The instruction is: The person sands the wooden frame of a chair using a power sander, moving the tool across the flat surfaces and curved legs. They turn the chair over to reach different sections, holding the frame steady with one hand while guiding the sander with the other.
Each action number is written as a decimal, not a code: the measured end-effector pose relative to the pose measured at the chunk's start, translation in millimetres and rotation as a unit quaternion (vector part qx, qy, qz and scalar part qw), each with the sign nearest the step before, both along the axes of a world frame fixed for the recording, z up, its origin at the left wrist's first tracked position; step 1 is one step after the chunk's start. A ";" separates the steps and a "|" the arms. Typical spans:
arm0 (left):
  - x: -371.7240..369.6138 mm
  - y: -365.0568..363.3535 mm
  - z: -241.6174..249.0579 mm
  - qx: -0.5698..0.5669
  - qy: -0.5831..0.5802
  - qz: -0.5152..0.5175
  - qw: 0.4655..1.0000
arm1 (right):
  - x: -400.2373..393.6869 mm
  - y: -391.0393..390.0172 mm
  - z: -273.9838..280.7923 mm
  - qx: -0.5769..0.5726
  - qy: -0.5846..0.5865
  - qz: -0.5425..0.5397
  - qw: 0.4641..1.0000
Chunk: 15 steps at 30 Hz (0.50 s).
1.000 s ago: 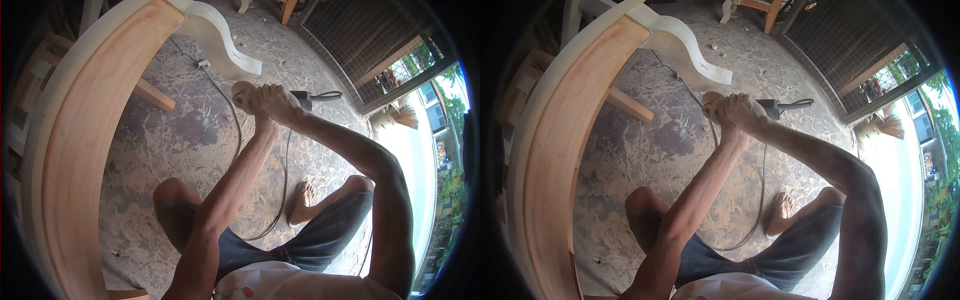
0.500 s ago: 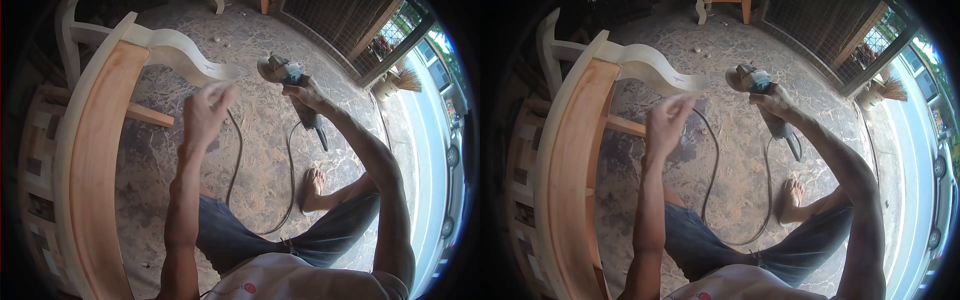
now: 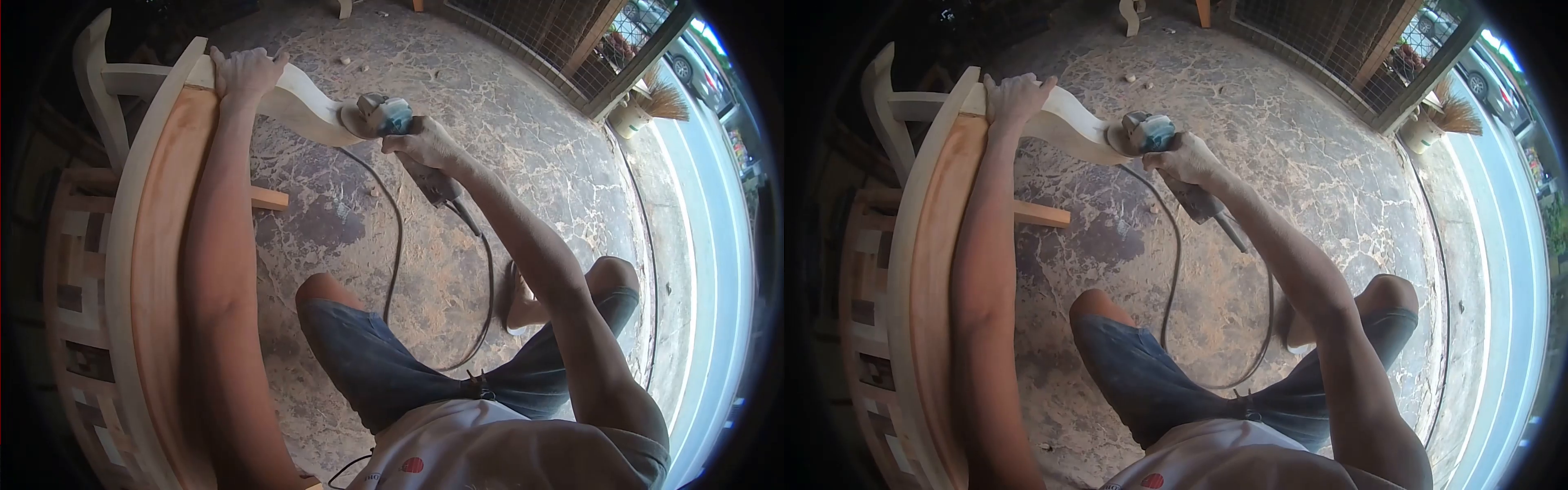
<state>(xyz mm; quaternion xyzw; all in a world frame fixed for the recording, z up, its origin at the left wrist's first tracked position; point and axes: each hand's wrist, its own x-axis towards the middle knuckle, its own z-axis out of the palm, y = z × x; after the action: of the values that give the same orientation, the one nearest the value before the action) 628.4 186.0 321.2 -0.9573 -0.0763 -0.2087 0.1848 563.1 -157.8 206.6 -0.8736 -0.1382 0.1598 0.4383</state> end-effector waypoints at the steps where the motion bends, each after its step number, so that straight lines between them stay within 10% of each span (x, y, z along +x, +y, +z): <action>1: 0.3 1.0 0.5 -0.003 -0.005 -0.005 1.000 | 6.8 -1.3 -5.8 -0.019 -0.013 0.002 1.000; 15: -8.8 -7.2 9.2 -0.017 0.010 -0.006 1.000 | 5.7 -11.4 -3.0 -0.005 -0.043 -0.035 0.998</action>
<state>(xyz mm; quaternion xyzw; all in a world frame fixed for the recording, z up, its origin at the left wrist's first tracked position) 619.6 178.8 330.5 -0.9628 -0.0722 -0.1990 0.1682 568.8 -169.2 203.5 -0.8860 -0.1260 0.1074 0.4331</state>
